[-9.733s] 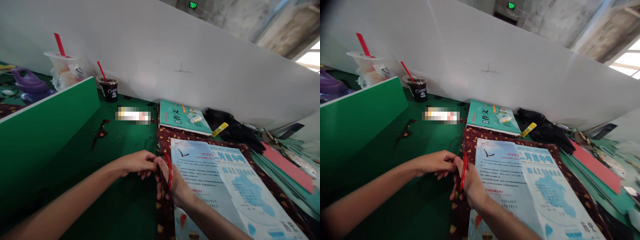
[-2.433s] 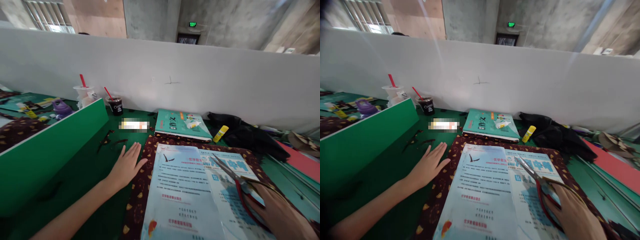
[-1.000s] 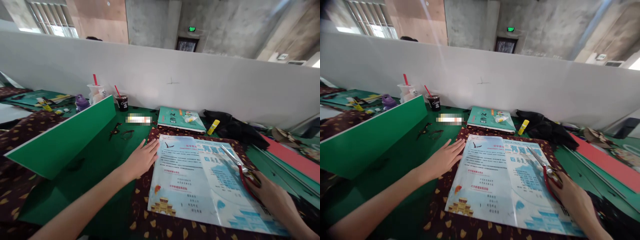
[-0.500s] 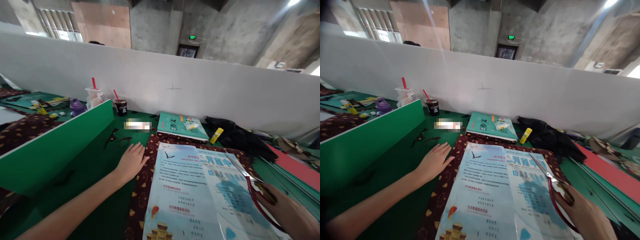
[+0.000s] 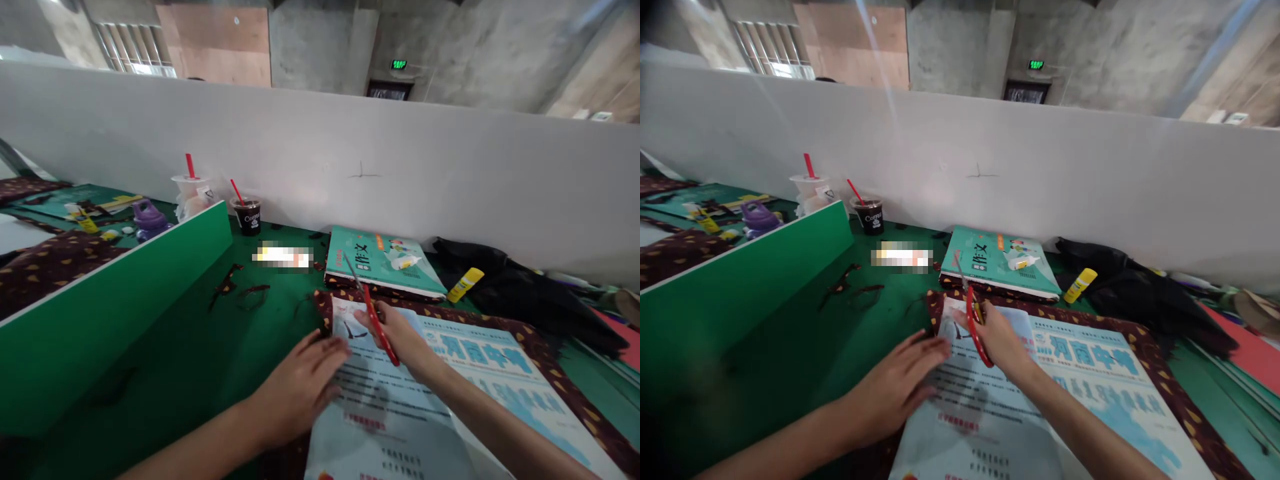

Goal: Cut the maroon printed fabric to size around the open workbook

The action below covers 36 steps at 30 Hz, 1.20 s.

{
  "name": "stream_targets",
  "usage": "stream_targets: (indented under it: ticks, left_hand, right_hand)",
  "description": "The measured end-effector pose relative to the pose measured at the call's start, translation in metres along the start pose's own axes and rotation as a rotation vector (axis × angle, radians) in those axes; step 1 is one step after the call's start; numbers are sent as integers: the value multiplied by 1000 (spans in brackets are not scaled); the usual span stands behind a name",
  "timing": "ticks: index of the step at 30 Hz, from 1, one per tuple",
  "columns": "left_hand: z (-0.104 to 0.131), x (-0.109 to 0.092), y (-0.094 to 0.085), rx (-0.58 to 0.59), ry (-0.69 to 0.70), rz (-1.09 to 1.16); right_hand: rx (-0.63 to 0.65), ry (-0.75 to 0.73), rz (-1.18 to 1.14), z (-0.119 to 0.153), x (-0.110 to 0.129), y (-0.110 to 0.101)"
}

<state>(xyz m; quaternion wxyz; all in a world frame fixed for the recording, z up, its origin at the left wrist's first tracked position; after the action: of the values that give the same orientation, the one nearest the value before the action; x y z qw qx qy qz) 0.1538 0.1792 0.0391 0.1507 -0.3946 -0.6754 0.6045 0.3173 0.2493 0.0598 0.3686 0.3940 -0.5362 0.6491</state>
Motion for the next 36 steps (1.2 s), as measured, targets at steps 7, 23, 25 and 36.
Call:
stream_targets:
  ticks: [7, 23, 25, 36]
  left_hand:
    - [1, -24, 7, 231, 175, 187]
    - [-9, 51, -11, -130, -30, -349]
    - [-13, 52, -9, -137, -58, -336]
    - [1, 94, -42, -213, -249, -194]
  right_hand:
    - [-2, 8, 385, -21, -5, 32]
    - [61, -6, 456, -33, -26, 54]
    - [60, -8, 452, -32, -24, 54]
    - [45, -32, 445, -29, -21, 53]
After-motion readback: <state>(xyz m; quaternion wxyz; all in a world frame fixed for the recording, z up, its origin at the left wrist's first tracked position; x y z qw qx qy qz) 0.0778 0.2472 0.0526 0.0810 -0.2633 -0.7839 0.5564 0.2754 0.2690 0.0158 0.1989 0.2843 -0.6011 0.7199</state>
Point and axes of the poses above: each hand's wrist, its own z-axis away from the middle knuckle, its own y-axis out of the palm, x = y × z, the point moved 7 cm from there along -z, towards the middle knuckle, and after that the axes turned 6 degrees about -z, right-handed, at the moved point
